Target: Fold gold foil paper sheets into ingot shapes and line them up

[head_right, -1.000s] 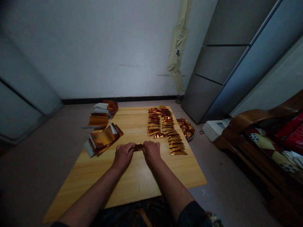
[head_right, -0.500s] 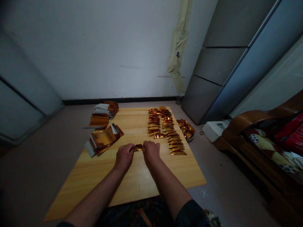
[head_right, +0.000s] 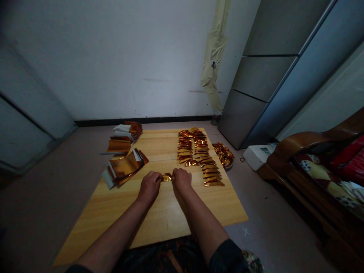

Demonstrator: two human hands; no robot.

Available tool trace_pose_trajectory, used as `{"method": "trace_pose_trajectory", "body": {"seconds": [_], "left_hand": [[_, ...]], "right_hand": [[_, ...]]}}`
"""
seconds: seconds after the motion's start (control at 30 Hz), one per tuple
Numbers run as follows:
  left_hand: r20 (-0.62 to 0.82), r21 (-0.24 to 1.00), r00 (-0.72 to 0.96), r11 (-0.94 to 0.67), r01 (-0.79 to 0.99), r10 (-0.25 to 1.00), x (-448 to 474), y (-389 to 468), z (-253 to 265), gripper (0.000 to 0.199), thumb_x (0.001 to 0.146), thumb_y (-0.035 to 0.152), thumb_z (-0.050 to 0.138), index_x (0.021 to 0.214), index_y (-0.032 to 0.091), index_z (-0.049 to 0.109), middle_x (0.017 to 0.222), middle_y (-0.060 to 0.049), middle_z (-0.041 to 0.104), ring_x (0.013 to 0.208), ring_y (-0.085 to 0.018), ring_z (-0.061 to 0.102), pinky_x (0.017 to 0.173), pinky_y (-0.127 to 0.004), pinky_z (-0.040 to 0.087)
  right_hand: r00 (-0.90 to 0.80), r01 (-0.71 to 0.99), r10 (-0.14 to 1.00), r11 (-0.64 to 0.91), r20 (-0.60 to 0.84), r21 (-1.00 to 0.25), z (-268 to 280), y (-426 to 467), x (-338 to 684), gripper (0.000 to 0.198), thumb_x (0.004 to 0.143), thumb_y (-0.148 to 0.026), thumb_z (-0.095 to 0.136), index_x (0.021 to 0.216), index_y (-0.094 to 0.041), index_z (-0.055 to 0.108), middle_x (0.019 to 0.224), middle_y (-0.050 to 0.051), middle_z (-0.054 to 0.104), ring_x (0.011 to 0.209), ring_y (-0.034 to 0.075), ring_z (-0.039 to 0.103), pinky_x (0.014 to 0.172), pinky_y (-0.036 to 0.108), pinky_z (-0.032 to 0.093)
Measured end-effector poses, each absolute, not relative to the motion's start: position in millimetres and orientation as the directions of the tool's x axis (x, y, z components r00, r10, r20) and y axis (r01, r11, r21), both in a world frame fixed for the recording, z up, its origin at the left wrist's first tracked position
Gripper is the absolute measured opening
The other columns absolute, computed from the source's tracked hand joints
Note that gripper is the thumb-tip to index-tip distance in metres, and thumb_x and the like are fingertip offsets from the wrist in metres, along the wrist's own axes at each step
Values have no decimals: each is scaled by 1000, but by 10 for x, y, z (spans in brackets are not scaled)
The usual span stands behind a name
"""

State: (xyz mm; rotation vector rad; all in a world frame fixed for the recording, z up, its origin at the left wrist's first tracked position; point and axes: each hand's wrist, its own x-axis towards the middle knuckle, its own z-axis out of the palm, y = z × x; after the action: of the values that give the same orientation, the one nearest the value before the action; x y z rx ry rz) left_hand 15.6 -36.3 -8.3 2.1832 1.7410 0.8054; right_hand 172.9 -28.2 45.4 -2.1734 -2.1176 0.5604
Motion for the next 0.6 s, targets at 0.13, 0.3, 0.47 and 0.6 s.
{"method": "trace_pose_trajectory", "body": {"seconds": [0.13,0.3,0.47,0.6], "left_hand": [[239,483,149,-251,839,959,157,-359,-62,17,87,15,49,84,20,66,84,-4,61,83,-17,57,78,-29,39],[164,441,128,-188,877,978,199,-377,15,21,88,17,47,88,22,67,87,-3,62,87,-18,57,79,-31,36],[120,399,148,-185,898,982,158,-376,94,22,88,21,51,90,30,71,93,-2,64,95,-20,56,79,-35,31],[103,362,145,-173,916,984,96,-363,112,24,89,25,52,93,35,73,95,-3,65,98,-22,53,81,-37,30]], "right_hand": [[15,945,980,-79,-200,-317,426,-288,1726,15,86,-25,54,92,-25,67,100,4,70,93,18,60,68,27,31],[49,926,981,-114,-186,-359,427,-310,1732,14,85,-24,54,93,-24,66,96,3,70,88,17,59,66,26,28],[26,913,992,-73,-121,-402,349,-336,1771,17,87,-19,50,88,-24,66,92,1,68,84,15,57,66,26,25],[-20,908,999,2,-38,-419,250,-370,1795,17,88,-17,49,86,-22,65,92,1,66,86,15,55,68,26,24]]}}
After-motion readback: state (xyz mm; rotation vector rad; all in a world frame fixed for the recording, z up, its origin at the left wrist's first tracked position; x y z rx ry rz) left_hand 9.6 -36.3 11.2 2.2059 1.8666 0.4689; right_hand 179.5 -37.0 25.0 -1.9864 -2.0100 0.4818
